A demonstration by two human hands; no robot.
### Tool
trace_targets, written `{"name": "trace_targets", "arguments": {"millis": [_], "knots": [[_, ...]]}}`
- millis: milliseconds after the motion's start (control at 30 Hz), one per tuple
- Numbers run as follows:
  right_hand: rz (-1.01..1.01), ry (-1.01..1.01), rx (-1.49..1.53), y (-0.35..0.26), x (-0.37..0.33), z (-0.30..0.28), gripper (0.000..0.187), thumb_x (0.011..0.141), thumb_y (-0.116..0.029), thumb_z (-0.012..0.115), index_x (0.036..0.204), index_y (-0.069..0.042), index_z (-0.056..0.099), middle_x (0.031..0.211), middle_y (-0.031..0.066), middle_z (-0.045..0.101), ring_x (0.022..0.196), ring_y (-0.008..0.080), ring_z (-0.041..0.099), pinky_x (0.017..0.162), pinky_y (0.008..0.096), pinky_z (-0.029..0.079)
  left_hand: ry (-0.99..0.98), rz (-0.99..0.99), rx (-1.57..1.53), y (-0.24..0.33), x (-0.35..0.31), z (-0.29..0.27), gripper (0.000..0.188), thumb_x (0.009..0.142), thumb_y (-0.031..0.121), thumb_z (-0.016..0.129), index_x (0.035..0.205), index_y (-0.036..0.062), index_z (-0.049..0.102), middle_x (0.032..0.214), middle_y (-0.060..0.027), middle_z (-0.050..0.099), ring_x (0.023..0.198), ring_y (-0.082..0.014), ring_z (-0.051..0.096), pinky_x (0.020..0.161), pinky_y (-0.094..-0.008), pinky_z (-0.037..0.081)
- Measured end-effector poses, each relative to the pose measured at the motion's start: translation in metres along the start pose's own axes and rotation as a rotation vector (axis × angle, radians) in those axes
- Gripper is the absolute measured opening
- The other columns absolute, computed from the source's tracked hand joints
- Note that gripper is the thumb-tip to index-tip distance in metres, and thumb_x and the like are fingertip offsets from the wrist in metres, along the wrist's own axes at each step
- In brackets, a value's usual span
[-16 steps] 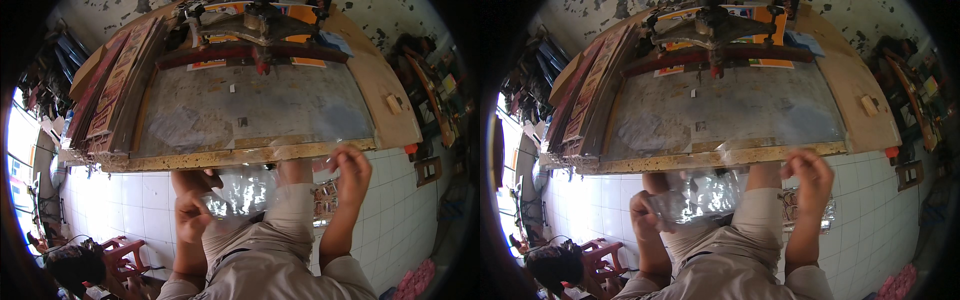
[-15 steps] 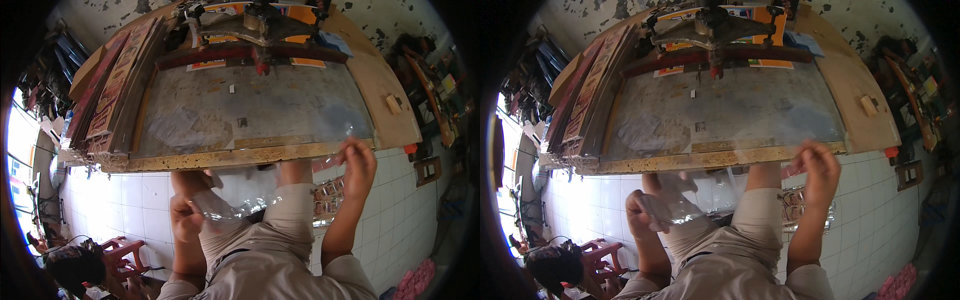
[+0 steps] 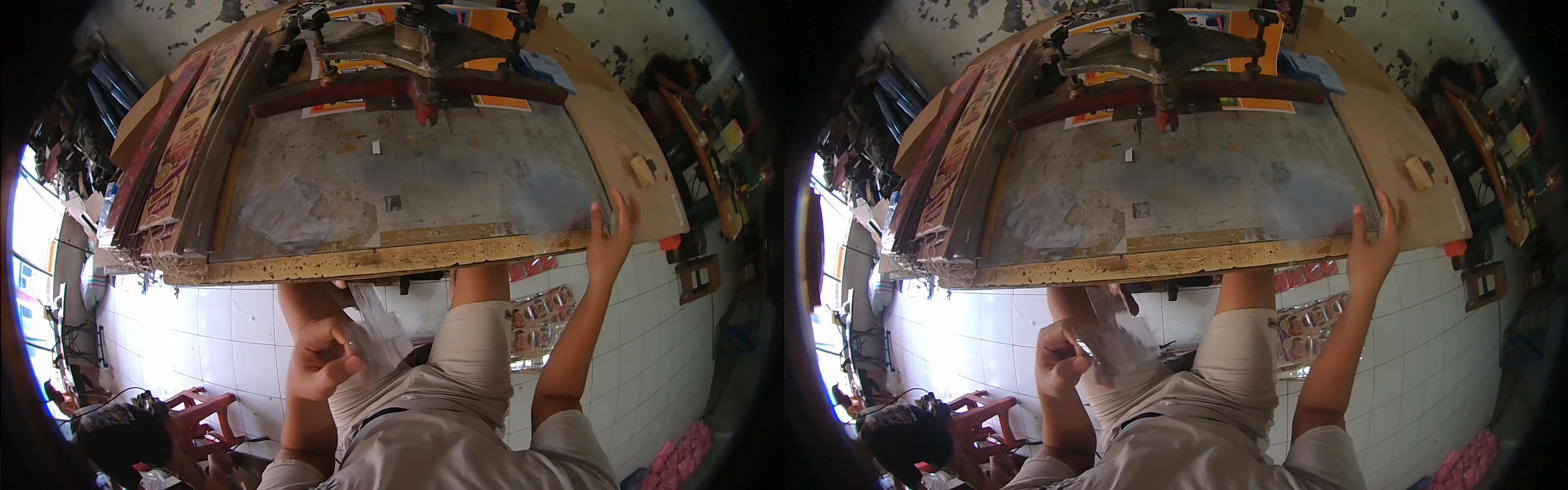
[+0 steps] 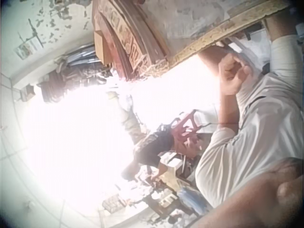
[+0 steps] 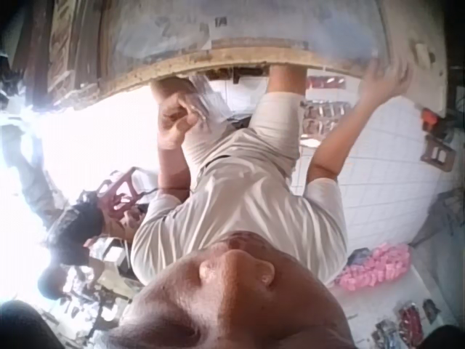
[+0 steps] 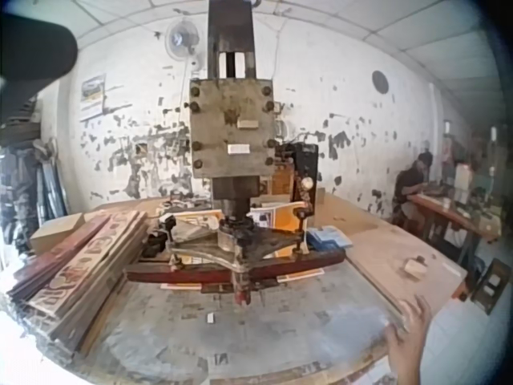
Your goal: The person handles, folds, and stacks small transparent plastic bags on a workbench by hand.
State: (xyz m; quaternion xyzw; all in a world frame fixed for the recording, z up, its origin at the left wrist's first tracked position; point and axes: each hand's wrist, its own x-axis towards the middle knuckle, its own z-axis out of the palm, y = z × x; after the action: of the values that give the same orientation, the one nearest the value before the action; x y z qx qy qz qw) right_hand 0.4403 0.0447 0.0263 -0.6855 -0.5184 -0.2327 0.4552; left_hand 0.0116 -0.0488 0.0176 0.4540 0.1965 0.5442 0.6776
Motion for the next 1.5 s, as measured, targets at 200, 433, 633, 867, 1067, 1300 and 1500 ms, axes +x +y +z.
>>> {"name": "trace_targets", "arguments": {"millis": [200, 433, 633, 867, 1067, 1300, 1500], "knots": [[0.05, -0.611, 0.872, -0.089, -0.071, -0.046, 0.036, 0.093, -0.023, 0.074, 0.119, 0.0, 0.069, 0.117, 0.0134, 0.069, 0.102, 0.0231, 0.067, 0.087, 0.0343, 0.053, 0.02, -0.189, 0.143, -0.017, 0.01, 0.023, 0.011, 0.096, 0.002, 0.067, 0.091, -0.0003, 0.058, 0.089, -0.006, 0.067, 0.085, -0.0111, 0.065, 0.076, -0.0267, 0.052], [0.075, -1.004, 1.3, -0.14, -0.11, -0.052, 0.038, 0.088, -0.013, 0.08, 0.119, 0.004, 0.068, 0.119, 0.018, 0.066, 0.103, 0.0233, 0.07, 0.085, 0.0331, 0.058, -0.048, -0.221, 0.149, -0.034, 0.02, 0.04, 0.007, 0.1, 0.002, 0.065, 0.102, -0.0024, 0.061, 0.098, -0.0052, 0.067, 0.093, -0.0112, 0.064, 0.089, -0.0287, 0.053], [0.151, -1.088, 1.347, -0.14, -0.108, -0.052, 0.046, 0.084, -0.006, 0.082, 0.126, 0.005, 0.065, 0.122, 0.0176, 0.065, 0.109, 0.0236, 0.069, 0.089, 0.0336, 0.06, -0.027, -0.17, 0.367, -0.029, 0.024, 0.042, 0.009, 0.097, 0.006, 0.07, 0.097, -0.0018, 0.065, 0.093, -0.0058, 0.07, 0.087, -0.0103, 0.065, 0.082, -0.0267, 0.053], [0.189, -1.098, 1.368, -0.143, -0.109, -0.053, 0.047, 0.085, -0.002, 0.081, 0.128, 0.004, 0.064, 0.122, 0.0155, 0.067, 0.111, 0.0217, 0.068, 0.09, 0.0326, 0.06, -0.02, -0.182, 0.516, -0.031, 0.022, 0.039, 0.007, 0.093, 0.004, 0.072, 0.095, -0.0016, 0.068, 0.093, -0.0078, 0.073, 0.091, -0.0143, 0.069, 0.084, -0.0288, 0.054], [0.233, -1.11, 1.327, -0.145, -0.11, -0.053, 0.043, 0.086, 0.001, 0.077, 0.127, 0.004, 0.065, 0.124, 0.0149, 0.067, 0.112, 0.0209, 0.068, 0.089, 0.0322, 0.061, -0.015, -0.144, 0.614, -0.029, 0.023, 0.038, 0.008, 0.093, 0.005, 0.072, 0.092, -0.0011, 0.068, 0.09, -0.008, 0.073, 0.089, -0.0147, 0.07, 0.082, -0.0288, 0.054], [0.295, -1.123, 1.31, -0.144, -0.113, -0.052, 0.038, 0.089, 0.001, 0.074, 0.127, 0.004, 0.065, 0.123, 0.0156, 0.069, 0.109, 0.0214, 0.07, 0.089, 0.0321, 0.061, 0.003, -0.104, 0.634, -0.03, 0.026, 0.04, 0.01, 0.093, 0.007, 0.073, 0.09, -0.0003, 0.066, 0.088, -0.0079, 0.072, 0.086, -0.0155, 0.069, 0.081, -0.0298, 0.053], [0.287, -1.101, 1.347, -0.151, -0.109, -0.054, 0.04, 0.089, 0.0, 0.076, 0.127, 0.004, 0.065, 0.12, 0.0149, 0.07, 0.108, 0.0202, 0.07, 0.088, 0.0312, 0.061, 0.006, -0.117, 0.65, -0.031, 0.025, 0.036, 0.009, 0.092, 0.006, 0.072, 0.09, -0.0005, 0.066, 0.089, -0.0078, 0.072, 0.087, -0.0159, 0.069, 0.081, -0.0299, 0.053]]}}
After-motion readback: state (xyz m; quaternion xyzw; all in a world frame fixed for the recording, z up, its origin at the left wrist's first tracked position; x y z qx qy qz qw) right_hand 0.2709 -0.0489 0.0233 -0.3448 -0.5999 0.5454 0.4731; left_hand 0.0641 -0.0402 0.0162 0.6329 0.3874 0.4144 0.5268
